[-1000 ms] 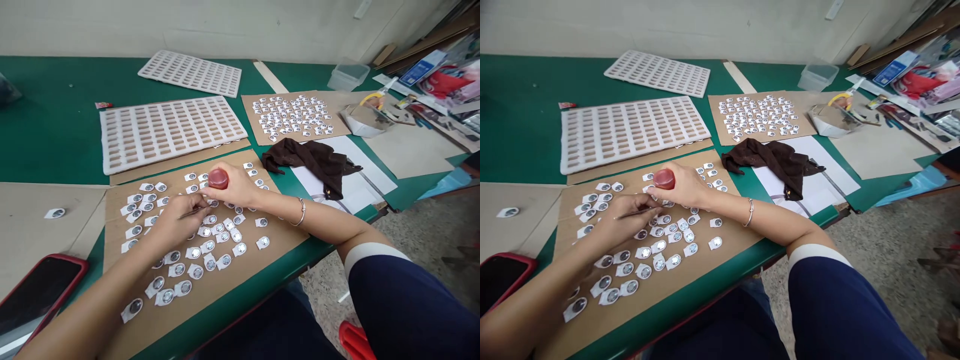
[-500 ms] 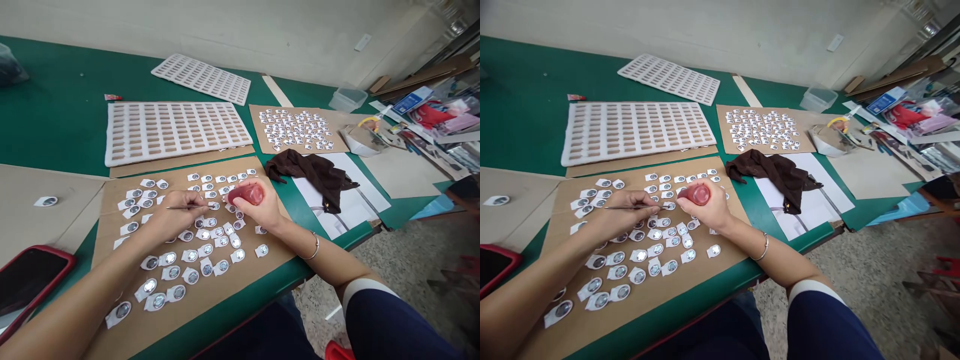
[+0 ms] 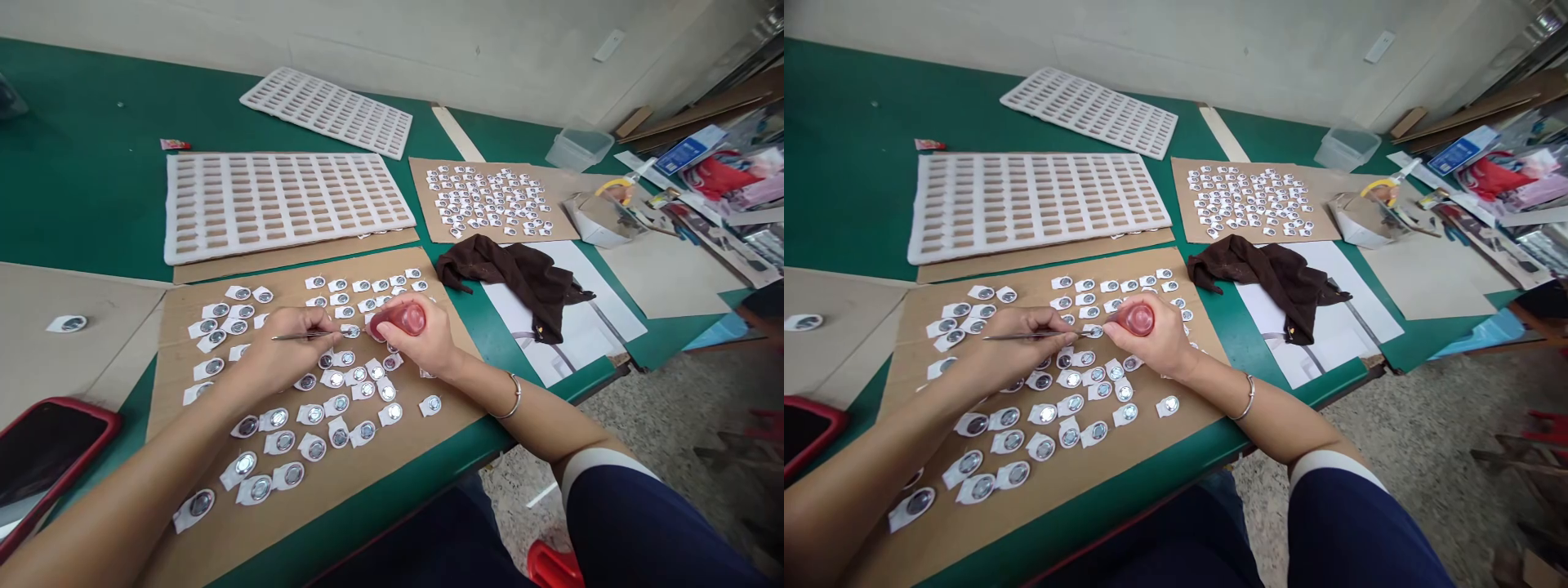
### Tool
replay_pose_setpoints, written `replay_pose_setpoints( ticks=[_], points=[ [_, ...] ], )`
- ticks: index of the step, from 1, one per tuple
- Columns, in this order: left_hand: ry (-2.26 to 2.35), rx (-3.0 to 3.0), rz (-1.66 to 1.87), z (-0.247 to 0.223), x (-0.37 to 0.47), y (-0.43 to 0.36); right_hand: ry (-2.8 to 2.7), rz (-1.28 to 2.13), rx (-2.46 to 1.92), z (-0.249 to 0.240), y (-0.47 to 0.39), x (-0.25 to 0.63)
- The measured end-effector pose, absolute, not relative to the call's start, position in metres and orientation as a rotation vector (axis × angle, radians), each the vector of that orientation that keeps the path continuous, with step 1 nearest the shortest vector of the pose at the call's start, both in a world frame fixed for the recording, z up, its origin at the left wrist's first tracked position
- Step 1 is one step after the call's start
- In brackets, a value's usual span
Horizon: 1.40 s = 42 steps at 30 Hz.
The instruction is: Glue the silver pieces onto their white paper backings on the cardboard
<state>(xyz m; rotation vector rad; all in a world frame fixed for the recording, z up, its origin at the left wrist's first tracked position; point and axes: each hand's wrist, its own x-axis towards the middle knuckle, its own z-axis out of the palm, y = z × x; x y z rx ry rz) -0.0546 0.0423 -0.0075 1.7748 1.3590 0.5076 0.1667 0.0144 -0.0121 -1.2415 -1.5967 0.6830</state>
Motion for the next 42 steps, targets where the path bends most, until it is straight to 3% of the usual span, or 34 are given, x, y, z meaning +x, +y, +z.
replay_pose_setpoints(
  ticks=[42],
  points=[
    [1.375, 1.765, 0.489, -0.0033, -0.0535, 0.0427, -1.645, 0.68, -1.192, -0.0139, 0.0132, 0.1669]
  ],
)
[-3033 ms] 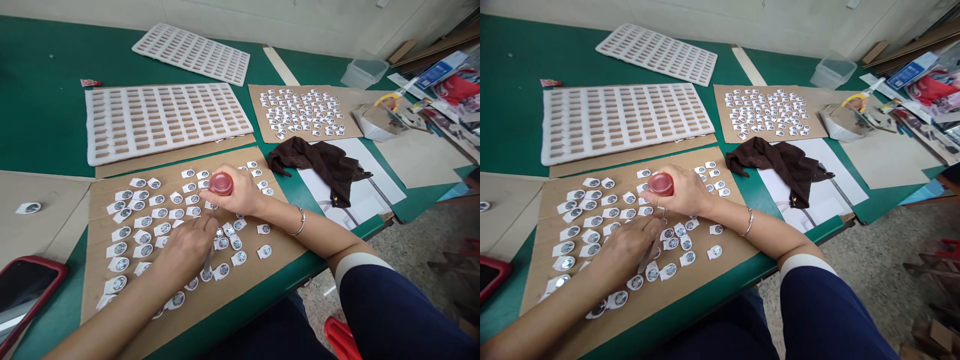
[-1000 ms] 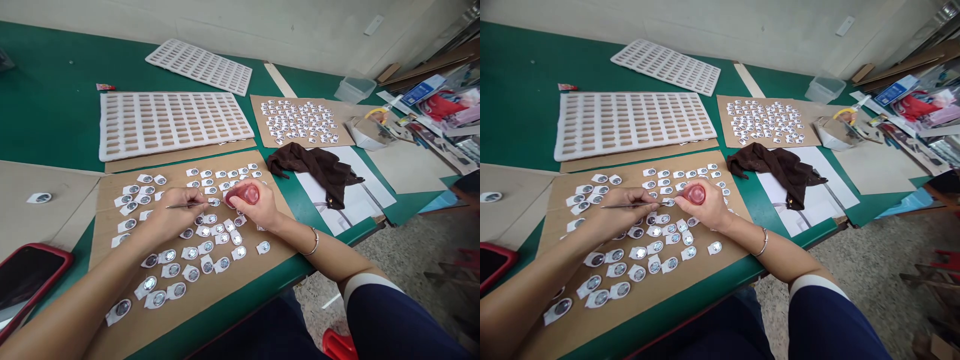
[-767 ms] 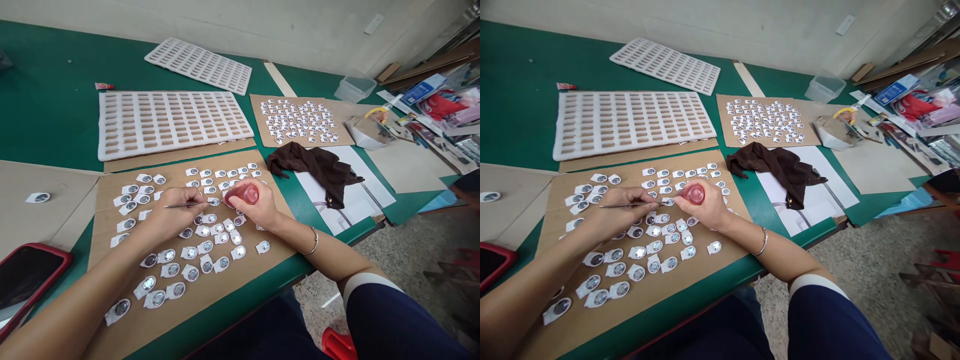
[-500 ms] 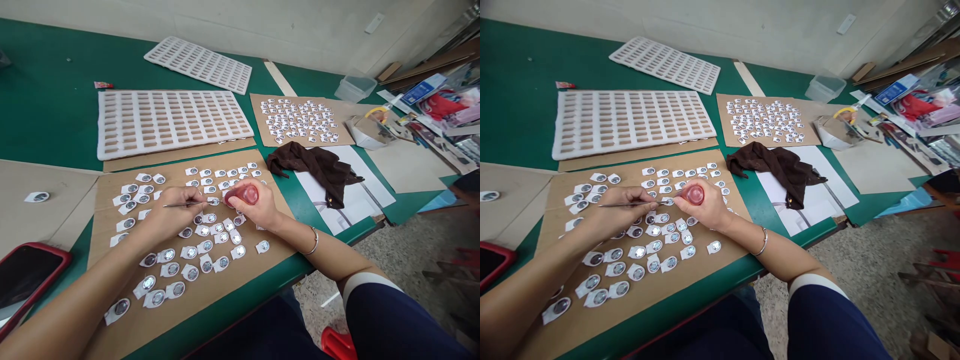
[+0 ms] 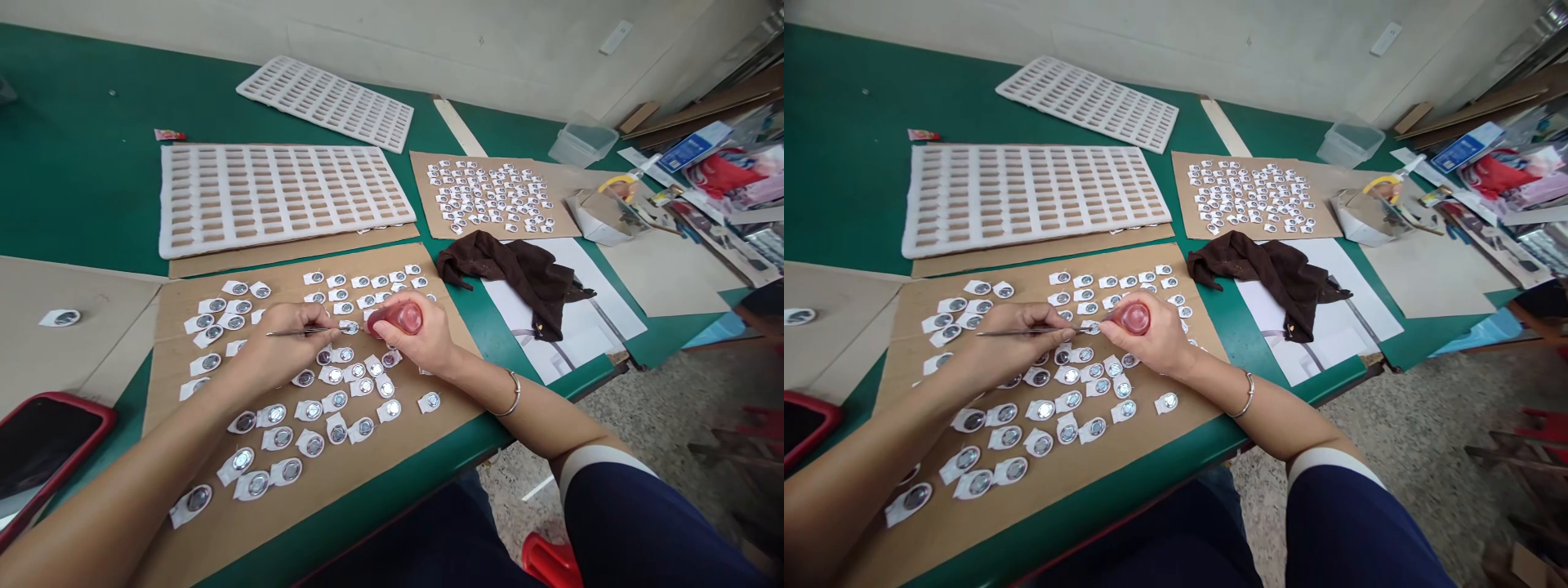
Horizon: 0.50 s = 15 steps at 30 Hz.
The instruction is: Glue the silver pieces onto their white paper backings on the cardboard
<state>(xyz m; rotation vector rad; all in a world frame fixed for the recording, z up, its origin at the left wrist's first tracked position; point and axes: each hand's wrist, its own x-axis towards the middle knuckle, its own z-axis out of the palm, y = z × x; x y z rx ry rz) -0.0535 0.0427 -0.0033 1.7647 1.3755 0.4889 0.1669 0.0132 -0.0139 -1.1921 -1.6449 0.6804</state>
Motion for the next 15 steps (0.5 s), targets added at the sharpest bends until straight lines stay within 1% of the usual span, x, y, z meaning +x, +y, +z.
replay_pose_setpoints(
  ticks=[15],
  points=[
    [1.399, 1.708, 0.471, -0.0017, -0.0515, 0.0424, -1.665, 0.697, -1.193, -0.0133, 0.0116, 0.1674]
  ],
)
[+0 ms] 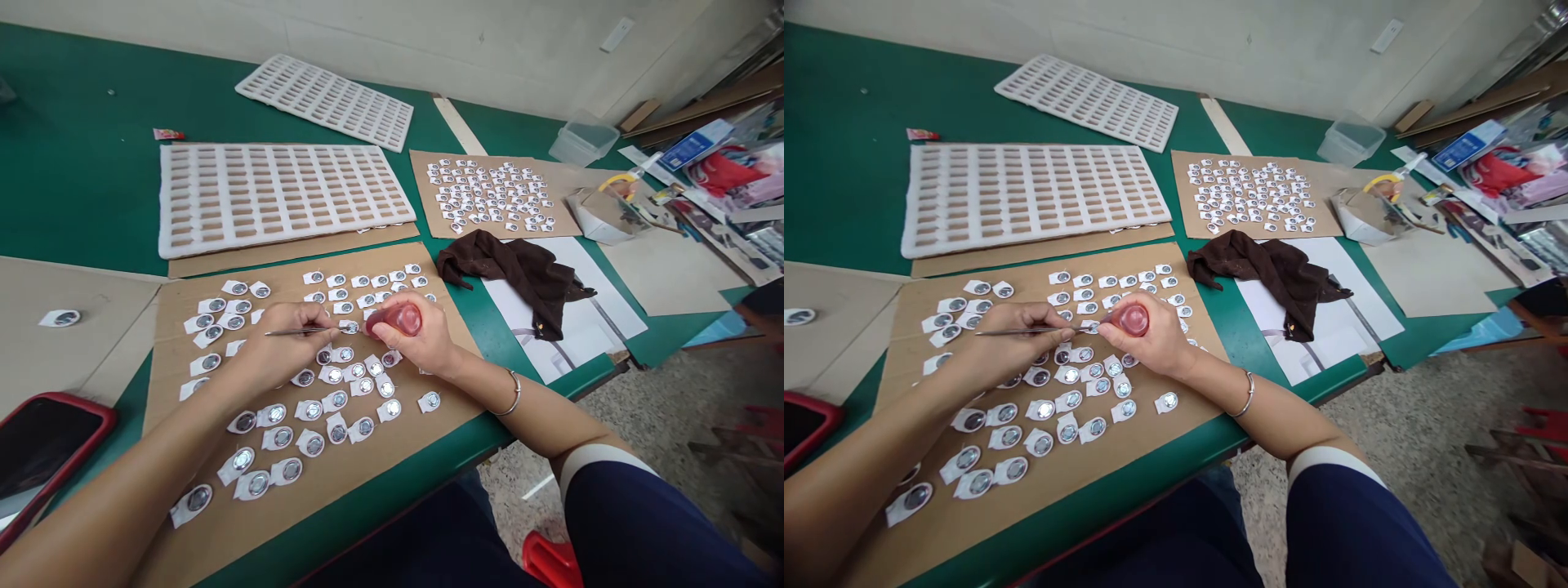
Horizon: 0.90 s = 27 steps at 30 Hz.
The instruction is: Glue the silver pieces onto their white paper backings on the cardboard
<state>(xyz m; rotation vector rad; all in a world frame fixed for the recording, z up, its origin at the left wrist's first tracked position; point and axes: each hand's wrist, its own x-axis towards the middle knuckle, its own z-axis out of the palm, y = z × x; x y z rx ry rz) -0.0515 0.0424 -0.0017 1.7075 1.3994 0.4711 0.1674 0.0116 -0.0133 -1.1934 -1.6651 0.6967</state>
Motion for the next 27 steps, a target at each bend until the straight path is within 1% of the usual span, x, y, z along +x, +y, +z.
replay_pose_setpoints(
  ticks=[27],
  points=[
    [1.377, 1.726, 0.48, -0.0011, -0.0528, 0.0426, -1.664, 0.711, -1.168, -0.0143, 0.0134, 0.1659]
  ],
)
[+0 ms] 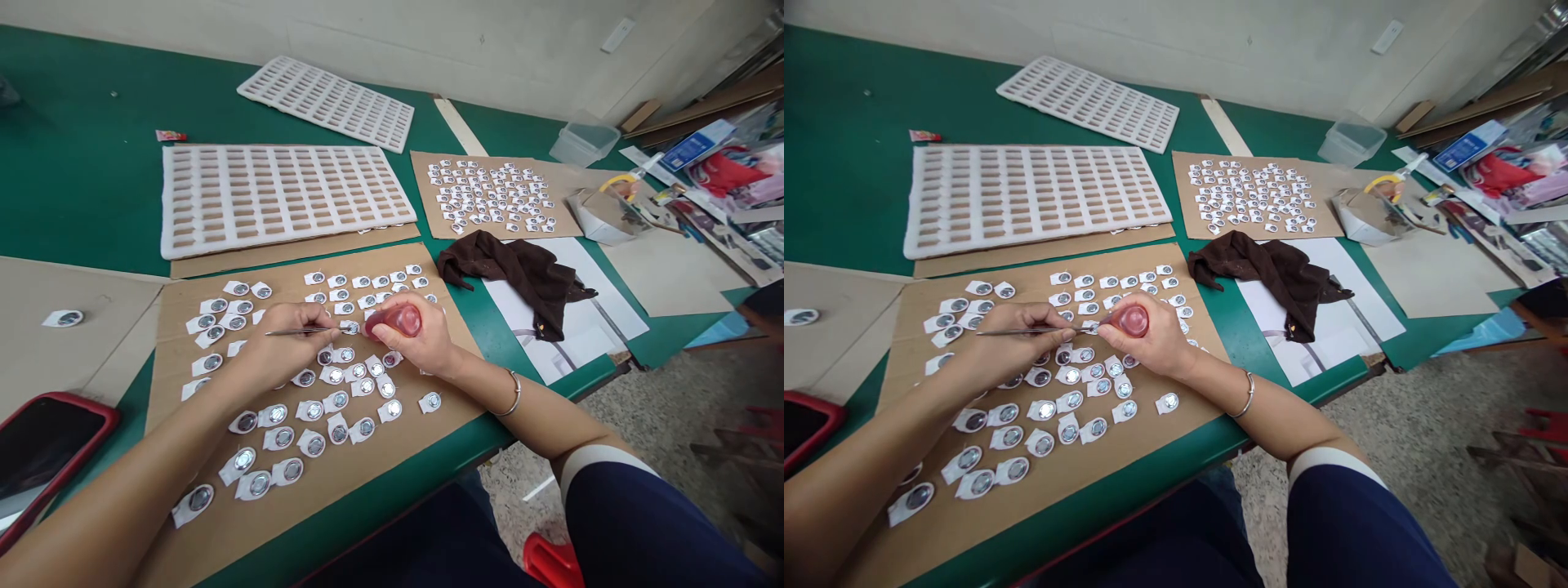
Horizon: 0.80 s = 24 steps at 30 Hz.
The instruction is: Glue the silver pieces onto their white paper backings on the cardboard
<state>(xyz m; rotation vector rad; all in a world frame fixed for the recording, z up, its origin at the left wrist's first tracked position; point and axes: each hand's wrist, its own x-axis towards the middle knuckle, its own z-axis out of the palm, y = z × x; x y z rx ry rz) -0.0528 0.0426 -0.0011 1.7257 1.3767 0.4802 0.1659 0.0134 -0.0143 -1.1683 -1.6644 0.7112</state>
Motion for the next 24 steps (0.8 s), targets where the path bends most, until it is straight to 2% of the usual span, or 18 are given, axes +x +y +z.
replay_pose_setpoints(
  ticks=[24],
  points=[
    [1.393, 1.717, 0.462, -0.0029, -0.0535, 0.0436, -1.693, 0.723, -1.191, -0.0142, 0.0139, 0.161]
  ],
)
